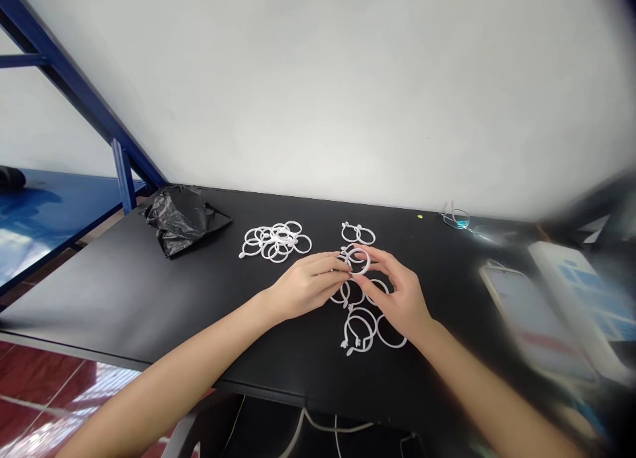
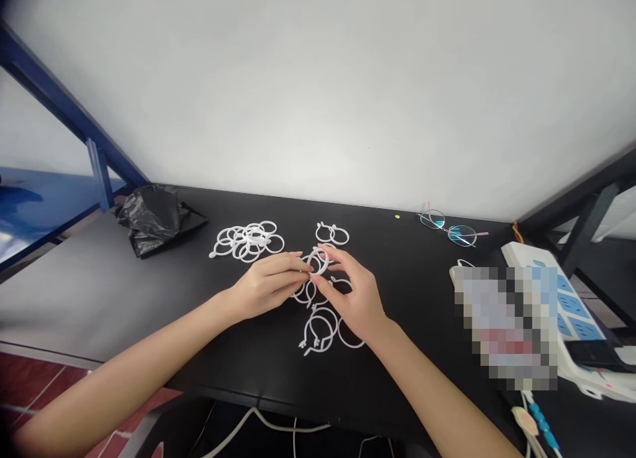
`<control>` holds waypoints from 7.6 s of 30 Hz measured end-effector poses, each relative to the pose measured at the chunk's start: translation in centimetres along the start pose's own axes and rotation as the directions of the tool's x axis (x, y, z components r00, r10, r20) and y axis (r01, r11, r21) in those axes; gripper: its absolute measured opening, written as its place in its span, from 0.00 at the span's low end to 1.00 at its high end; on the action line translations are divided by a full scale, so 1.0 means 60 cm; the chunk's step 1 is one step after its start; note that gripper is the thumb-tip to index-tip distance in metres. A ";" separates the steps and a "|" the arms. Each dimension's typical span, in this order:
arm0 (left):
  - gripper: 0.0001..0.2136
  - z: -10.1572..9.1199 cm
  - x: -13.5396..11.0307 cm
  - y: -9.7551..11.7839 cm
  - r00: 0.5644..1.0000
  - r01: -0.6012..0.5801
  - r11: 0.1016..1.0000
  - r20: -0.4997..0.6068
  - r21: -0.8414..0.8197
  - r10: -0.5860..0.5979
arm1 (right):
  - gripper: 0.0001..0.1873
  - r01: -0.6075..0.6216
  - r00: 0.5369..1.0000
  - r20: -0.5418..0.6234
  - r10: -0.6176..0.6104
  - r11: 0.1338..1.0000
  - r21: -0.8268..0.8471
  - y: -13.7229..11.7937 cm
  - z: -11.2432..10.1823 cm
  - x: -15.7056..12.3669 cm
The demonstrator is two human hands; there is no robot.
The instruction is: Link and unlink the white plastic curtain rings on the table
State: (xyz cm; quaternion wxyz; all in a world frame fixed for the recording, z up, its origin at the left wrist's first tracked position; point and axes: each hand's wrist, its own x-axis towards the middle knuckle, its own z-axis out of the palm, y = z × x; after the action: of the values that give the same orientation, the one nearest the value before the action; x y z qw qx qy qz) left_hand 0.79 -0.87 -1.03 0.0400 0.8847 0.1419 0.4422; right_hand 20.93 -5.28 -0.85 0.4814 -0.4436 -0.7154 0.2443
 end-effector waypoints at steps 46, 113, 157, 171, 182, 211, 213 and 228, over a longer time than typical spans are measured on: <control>0.05 -0.026 0.018 0.018 0.760 0.586 0.542 0.176 -0.602 -0.626 | 0.15 -0.032 0.997 0.072 0.033 0.999 -0.020 -0.019 -0.012 0.003; 0.20 -0.022 0.011 0.016 0.829 0.427 0.892 0.331 0.146 -0.451 | 0.05 0.004 0.998 0.067 0.010 0.977 -0.211 0.012 -0.020 0.014; 0.17 -0.123 0.010 -0.064 0.634 0.445 0.450 0.083 0.775 -0.769 | 0.20 -0.048 0.947 0.299 0.113 0.975 -0.217 0.009 -0.008 0.001; 0.16 -0.126 0.022 -0.041 0.443 0.457 0.349 0.131 0.818 -0.887 | 0.09 -0.120 0.977 0.127 0.169 0.938 -0.326 0.030 -0.016 0.010; 0.12 -0.026 0.020 0.008 0.856 0.144 0.932 0.430 0.333 -0.286 | 0.07 -0.147 0.983 0.048 0.175 0.920 -0.362 0.040 -0.021 0.016; 0.23 0.062 0.017 0.009 0.847 0.182 0.983 0.510 -0.011 -0.151 | 0.08 -0.265 0.960 -0.086 0.265 0.768 -0.583 0.107 -0.092 0.036; 0.23 0.074 0.027 0.003 0.853 0.189 0.982 0.498 -0.023 -0.152 | 0.05 -0.319 0.944 -0.124 0.306 0.750 -0.580 0.117 -0.105 0.037; 0.38 0.104 0.075 -0.053 0.666 0.495 0.851 0.552 0.175 -0.501 | 0.05 -0.476 0.879 -0.259 0.401 0.700 -0.532 0.131 -0.131 0.040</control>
State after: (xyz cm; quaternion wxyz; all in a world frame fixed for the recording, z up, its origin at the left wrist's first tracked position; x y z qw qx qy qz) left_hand 7.61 3.82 -1.95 0.1959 0.9033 0.3612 0.1234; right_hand 30.84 0.03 -2.57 0.2932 -0.7407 -0.5972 0.0936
